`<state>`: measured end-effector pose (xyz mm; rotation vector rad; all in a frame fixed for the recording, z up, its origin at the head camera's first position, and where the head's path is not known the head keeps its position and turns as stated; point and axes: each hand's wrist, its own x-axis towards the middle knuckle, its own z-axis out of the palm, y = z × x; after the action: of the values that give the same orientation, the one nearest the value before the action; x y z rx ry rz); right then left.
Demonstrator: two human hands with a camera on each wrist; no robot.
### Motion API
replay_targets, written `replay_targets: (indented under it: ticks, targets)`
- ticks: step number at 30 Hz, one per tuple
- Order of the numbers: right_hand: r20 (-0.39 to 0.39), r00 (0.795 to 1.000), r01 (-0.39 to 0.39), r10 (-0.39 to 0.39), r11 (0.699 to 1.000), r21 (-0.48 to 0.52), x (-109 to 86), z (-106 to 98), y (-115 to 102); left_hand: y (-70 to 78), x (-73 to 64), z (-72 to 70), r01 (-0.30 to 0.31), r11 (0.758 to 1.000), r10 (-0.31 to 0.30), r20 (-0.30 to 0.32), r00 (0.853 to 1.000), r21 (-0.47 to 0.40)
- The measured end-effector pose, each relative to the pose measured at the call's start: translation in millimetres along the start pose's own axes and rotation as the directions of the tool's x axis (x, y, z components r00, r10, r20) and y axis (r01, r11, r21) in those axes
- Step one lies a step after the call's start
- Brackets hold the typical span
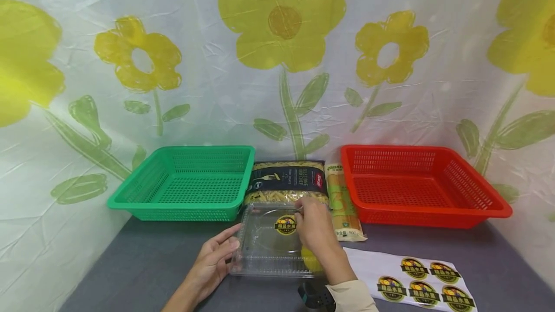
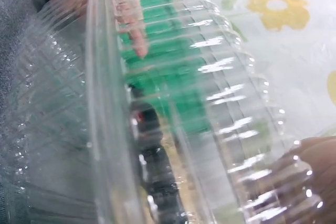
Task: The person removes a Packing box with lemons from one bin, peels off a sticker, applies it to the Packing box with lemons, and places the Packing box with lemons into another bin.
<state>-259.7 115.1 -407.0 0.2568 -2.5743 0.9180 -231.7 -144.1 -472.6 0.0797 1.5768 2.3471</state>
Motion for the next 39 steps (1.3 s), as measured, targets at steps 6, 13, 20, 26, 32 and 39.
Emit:
replay_targets:
  ticks: [6,13,20,26,32,39]
  targets:
    - [-0.004,0.999,-0.043,0.044,0.994,0.103,0.2,-10.5,2.9,0.0,0.9,2.2,0.008,1.0,-0.008,-0.006,1.0,0.003]
    - [-0.072,0.99,-0.112,0.125,0.98,0.163,-4.5,-32.0,19.3,-0.5,-1.3,4.2,0.032,0.999,-0.032,-0.027,0.999,0.003]
    - [-0.306,0.918,-0.187,0.254,0.954,0.233,-6.1,-66.4,56.3,3.5,0.1,9.4,0.07,0.997,-0.068,-0.059,0.996,0.02]
    - [-0.463,0.749,-0.262,0.475,0.853,0.451,-11.1,-96.6,89.9,14.2,-0.9,13.7,0.094,0.987,-0.078,-0.121,0.99,0.134]
    - [-0.351,0.456,0.053,0.818,0.369,0.928,-7.5,-117.1,117.4,26.8,-2.9,17.2,0.131,0.957,-0.088,-0.173,0.981,0.259]
    - [-0.125,0.192,0.191,0.973,0.088,0.978,-17.9,-132.3,151.5,31.3,-3.4,21.6,0.154,0.934,-0.115,-0.136,0.984,0.323]
